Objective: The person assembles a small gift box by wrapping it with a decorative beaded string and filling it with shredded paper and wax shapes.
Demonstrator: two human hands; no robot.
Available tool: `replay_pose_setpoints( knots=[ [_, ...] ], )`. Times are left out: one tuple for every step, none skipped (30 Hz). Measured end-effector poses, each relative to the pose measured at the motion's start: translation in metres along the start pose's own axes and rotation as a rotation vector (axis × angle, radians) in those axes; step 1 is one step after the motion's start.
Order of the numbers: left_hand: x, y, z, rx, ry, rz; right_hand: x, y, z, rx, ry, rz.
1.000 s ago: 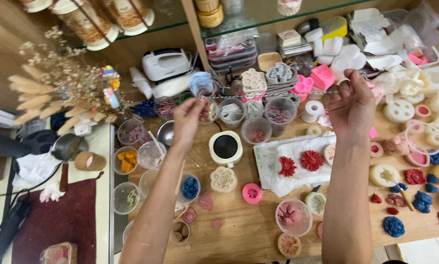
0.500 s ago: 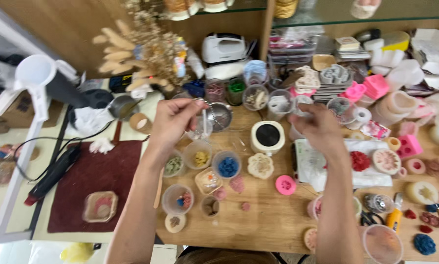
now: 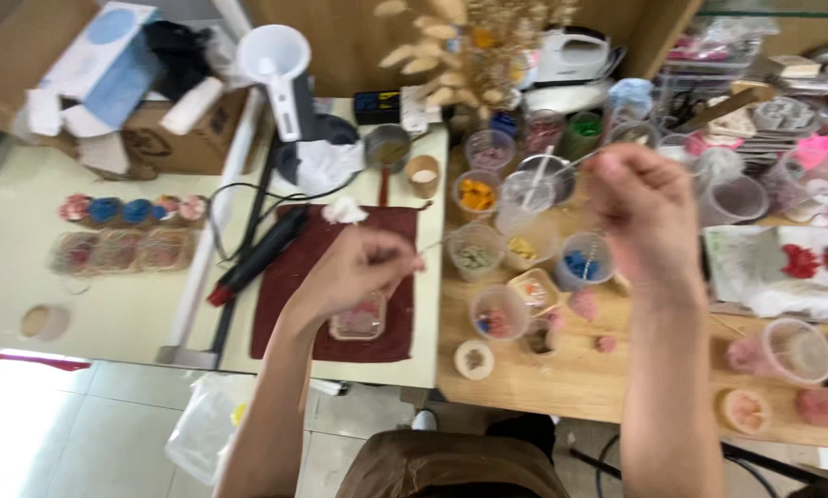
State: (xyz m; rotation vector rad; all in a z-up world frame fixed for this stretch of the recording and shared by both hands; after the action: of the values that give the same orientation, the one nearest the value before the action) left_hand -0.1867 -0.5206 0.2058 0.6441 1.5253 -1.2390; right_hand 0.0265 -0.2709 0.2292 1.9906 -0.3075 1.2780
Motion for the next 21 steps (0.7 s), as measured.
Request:
replay_pose_setpoints(
  knots=[
    [0.022,-0.013,0.018,0.046,0.021,-0.011,0.001,0.013,0.004,0.004,-0.003,-0.003],
    [0.045,-0.023,0.038,0.096,0.034,-0.016,0.001,0.025,0.010,0.017,0.014,-0.037],
    [0.066,-0.034,0.058,0.097,0.028,-0.012,0.000,0.040,0.017,0.031,0.030,-0.072],
    [0.094,-0.045,0.077,0.069,-0.189,-0.004,-0.002,0.056,0.023,0.034,0.034,-0.071],
    [0.119,-0.054,0.096,0.044,-0.406,0.005,-0.008,0.072,0.030,-0.002,0.092,0.069],
    [0.131,-0.062,0.111,0.035,-0.406,0.005,-0.014,0.091,0.033,-0.032,0.146,0.205],
    [0.139,-0.069,0.125,0.038,-0.418,-0.149,-0.017,0.113,0.035,-0.024,0.146,0.203],
    [0.144,-0.071,0.135,0.043,-0.431,-0.295,-0.024,0.132,0.041,0.013,0.234,0.294],
    [0.143,-0.073,0.141,0.037,-0.435,-0.289,-0.032,0.150,0.047,0.050,0.321,0.386],
    [0.132,-0.076,0.142,-0.084,-0.309,-0.473,-0.040,0.165,0.052,0.090,0.408,0.478],
    [0.115,-0.077,0.143,-0.198,-0.177,-0.660,-0.049,0.176,0.057,0.130,0.494,0.570],
    [0.099,-0.075,0.143,-0.266,-0.103,-0.528,-0.056,0.186,0.057,0.141,0.499,0.574],
    [0.081,-0.075,0.139,-0.332,-0.029,-0.398,-0.065,0.203,0.056,0.352,0.412,0.651],
    [0.062,-0.070,0.133,-0.292,0.070,-0.234,-0.074,0.217,0.057,0.566,0.323,0.715],
    [0.045,-0.065,0.127,-0.252,0.171,-0.071,-0.080,0.220,0.059,0.580,0.330,0.712],
    [0.032,-0.060,0.120,-0.264,0.165,-0.074,-0.087,0.222,0.059,0.570,0.372,0.641],
    [0.028,-0.054,0.113,-0.235,0.049,0.021,-0.092,0.223,0.058,0.560,0.415,0.571],
    [0.028,-0.052,0.108,-0.204,-0.064,0.119,-0.095,0.223,0.054,0.572,0.415,0.569],
    [0.027,-0.055,0.104,-0.216,-0.067,0.118,-0.096,0.221,0.049,0.569,0.398,0.587],
    [0.028,-0.056,0.101,-0.270,-0.039,0.095,-0.097,0.218,0.047,0.565,0.390,0.607],
    [0.031,-0.055,0.101,-0.324,-0.012,0.071,-0.097,0.213,0.047,0.578,0.399,0.605]
  ],
)
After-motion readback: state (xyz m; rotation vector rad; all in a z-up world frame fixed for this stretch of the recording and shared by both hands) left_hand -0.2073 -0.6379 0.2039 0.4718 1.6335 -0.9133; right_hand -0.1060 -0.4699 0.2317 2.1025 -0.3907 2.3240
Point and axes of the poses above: each hand's wrist, its own z-axis away from the middle knuckle, its own y-axis out of the palm, x = y × z, the point moved 4 cm from there along -z, towards the middle knuckle, and after that the axes turned 4 degrees about -z, right-handed, at the moved point
